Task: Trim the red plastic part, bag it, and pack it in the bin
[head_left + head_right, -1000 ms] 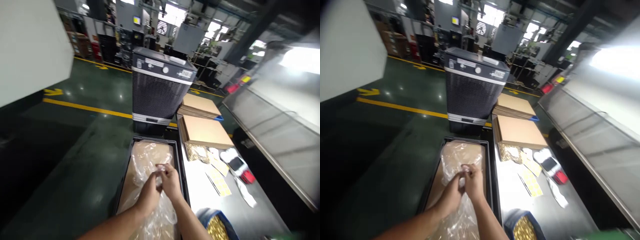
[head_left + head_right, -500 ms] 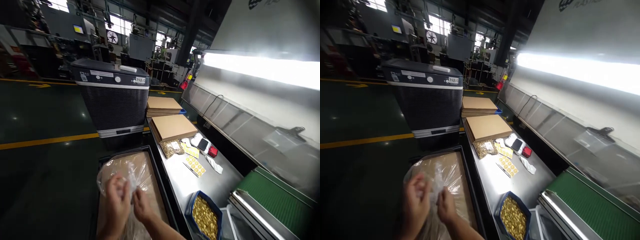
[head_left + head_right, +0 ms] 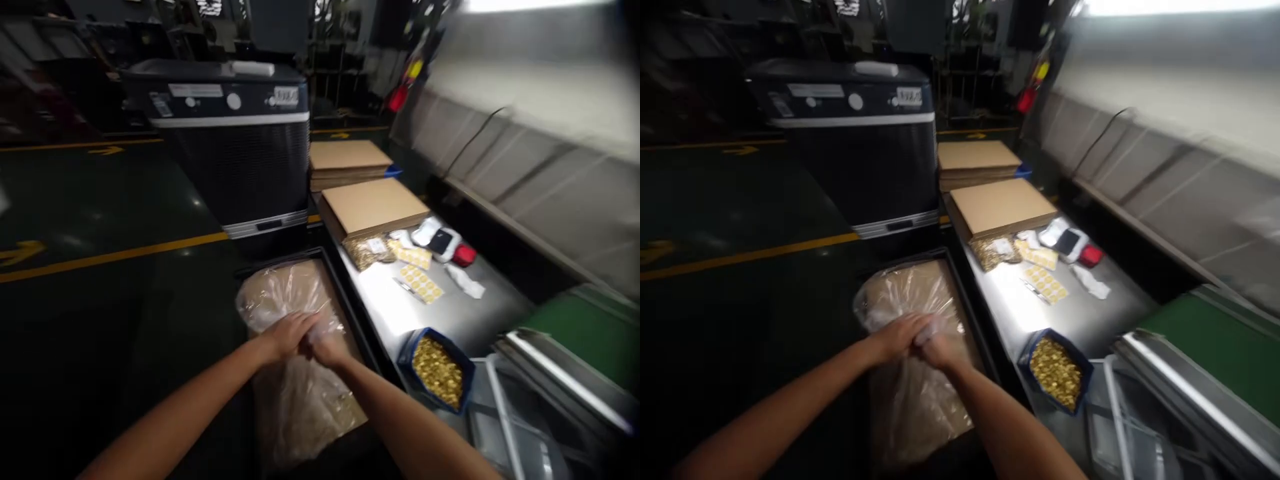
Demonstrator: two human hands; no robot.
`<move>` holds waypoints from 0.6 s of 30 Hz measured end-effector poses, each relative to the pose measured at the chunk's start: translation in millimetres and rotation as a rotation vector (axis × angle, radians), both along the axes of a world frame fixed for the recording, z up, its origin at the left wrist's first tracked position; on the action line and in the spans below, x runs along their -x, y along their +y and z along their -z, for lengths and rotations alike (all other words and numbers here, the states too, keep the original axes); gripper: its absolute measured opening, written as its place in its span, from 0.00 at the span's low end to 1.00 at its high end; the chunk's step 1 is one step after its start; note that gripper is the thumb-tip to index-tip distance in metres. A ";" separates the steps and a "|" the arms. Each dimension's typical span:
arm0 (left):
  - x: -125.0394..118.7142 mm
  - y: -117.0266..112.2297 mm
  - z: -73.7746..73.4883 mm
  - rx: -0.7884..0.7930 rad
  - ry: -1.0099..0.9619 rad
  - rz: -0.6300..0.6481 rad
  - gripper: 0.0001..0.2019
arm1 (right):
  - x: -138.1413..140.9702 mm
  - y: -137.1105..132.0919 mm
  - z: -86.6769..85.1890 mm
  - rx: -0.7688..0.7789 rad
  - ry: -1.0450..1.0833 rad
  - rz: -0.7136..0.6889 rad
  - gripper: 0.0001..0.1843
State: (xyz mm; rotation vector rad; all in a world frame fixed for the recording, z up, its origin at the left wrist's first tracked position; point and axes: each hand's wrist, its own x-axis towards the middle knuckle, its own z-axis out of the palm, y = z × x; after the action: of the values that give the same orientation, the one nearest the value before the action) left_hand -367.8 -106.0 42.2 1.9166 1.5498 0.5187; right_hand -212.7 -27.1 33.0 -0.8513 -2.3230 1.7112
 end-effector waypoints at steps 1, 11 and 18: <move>0.0 3.0 1.1 0.018 0.008 0.007 0.45 | -0.8 -1.2 6.8 0.030 0.019 0.008 0.12; 13.4 16.8 6.4 0.089 0.099 -0.015 0.25 | -7.4 8.4 9.8 0.037 0.018 0.101 0.10; -11.5 -4.6 35.4 -0.059 0.268 -0.237 0.13 | 3.4 25.8 18.2 0.146 -0.082 0.113 0.17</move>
State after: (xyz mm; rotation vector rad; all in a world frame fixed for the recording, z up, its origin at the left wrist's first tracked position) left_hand -356.3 -110.5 6.8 1.9180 1.9693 0.4232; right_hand -216.2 -1.2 14.8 -1.0758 -2.1741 1.8483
